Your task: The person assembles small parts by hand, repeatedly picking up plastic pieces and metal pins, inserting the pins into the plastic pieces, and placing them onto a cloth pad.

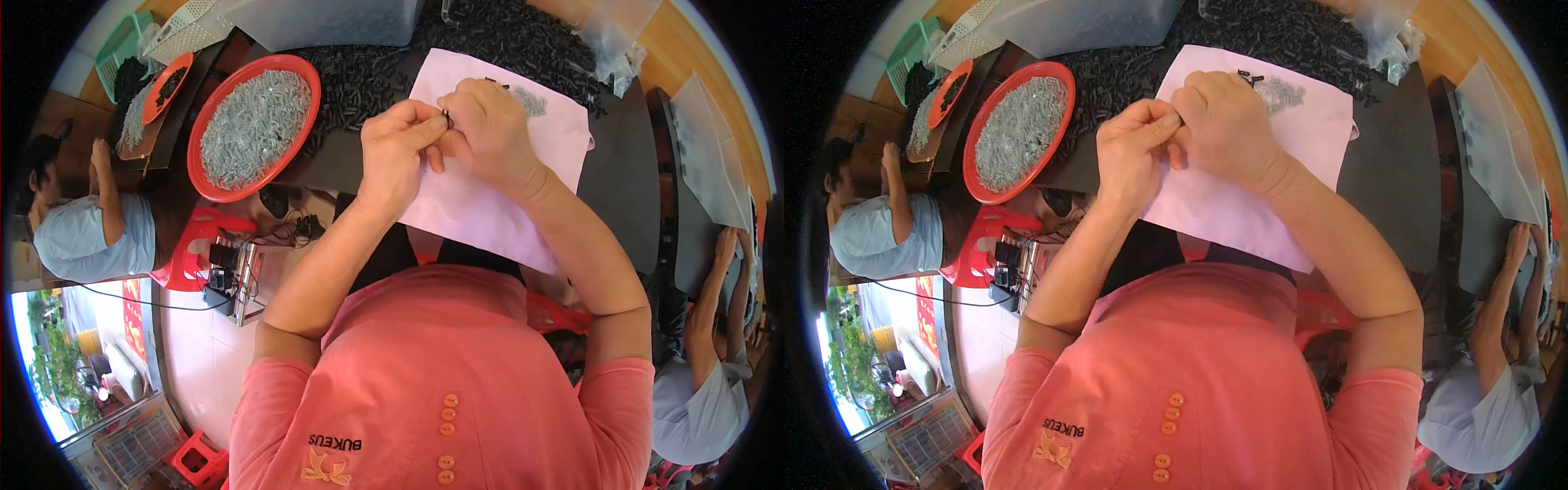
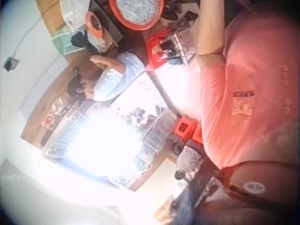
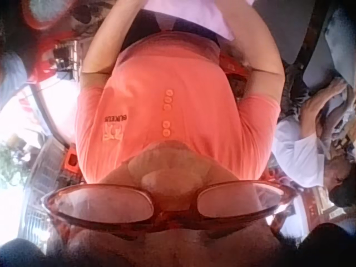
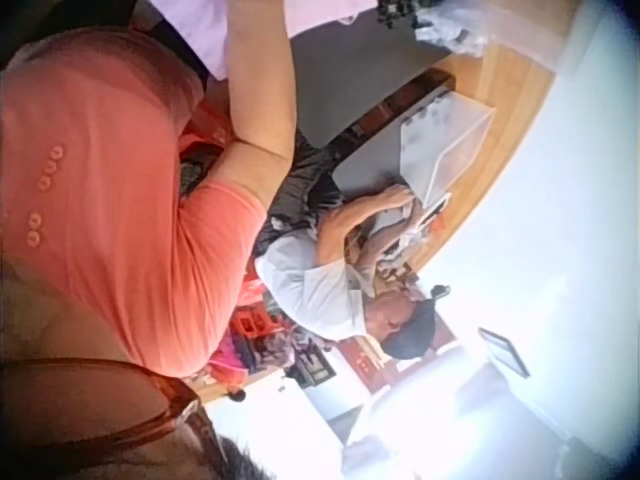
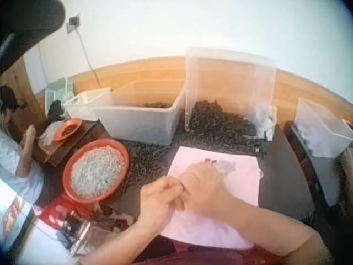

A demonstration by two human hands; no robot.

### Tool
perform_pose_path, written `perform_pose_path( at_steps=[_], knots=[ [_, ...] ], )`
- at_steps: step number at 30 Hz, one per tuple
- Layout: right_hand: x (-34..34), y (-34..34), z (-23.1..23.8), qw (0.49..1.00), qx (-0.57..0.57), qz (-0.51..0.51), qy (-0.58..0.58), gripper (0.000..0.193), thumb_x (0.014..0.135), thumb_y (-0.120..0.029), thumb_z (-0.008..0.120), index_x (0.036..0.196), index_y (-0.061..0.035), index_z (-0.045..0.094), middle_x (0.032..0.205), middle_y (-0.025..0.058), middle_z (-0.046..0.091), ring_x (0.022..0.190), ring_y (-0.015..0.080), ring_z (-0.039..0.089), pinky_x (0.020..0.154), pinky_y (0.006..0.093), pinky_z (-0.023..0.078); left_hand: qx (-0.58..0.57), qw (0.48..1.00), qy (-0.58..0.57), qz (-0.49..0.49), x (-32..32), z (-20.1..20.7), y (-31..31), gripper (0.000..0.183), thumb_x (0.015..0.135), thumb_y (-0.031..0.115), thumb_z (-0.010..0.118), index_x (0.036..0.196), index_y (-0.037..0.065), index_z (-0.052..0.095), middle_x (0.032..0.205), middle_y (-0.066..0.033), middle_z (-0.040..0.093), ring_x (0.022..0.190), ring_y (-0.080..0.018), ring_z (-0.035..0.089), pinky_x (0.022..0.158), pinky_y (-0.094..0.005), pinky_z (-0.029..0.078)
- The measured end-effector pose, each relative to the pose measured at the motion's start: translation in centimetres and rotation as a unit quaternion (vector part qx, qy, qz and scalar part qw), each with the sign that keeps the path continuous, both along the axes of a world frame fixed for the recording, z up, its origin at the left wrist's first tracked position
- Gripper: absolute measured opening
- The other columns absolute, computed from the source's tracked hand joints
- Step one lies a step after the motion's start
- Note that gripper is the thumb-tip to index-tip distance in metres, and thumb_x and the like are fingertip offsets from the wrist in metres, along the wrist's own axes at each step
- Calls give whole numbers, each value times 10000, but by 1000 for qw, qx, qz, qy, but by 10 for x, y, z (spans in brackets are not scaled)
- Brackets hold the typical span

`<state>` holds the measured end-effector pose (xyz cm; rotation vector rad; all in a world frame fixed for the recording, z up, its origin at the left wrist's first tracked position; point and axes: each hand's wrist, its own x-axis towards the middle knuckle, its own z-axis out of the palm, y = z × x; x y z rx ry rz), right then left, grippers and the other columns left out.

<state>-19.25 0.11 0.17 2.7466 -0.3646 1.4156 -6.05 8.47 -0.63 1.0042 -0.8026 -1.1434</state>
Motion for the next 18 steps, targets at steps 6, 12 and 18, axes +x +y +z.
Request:
perform_pose_path(
  at_steps=[6,12,18],
  knots=[
    [-6,11,-1,1000,-24,-9,-4,263,634,-184,705,776,-79,511,746,89,518,682,293,547,605,420,431,-19,997,78,-20,-6,-8,5,86,895,12,599,867,-57,643,719,-128,661,502,-150,556,455,-243,432],
    [-6,12,3,984,174,16,-25,282,738,-157,740,954,-57,587,778,115,545,704,280,606,626,378,483,-56,998,27,4,-4,6,-4,93,882,29,605,833,-48,627,715,-133,656,523,-148,560,472,-255,443],
    [-15,-11,29,922,309,65,-223,354,823,-63,747,1147,-21,613,758,1,581,671,61,538,594,220,455,-157,944,-253,145,65,105,-76,135,782,120,663,774,-14,660,672,-71,630,552,-126,569,513,-264,451]
  ],
)
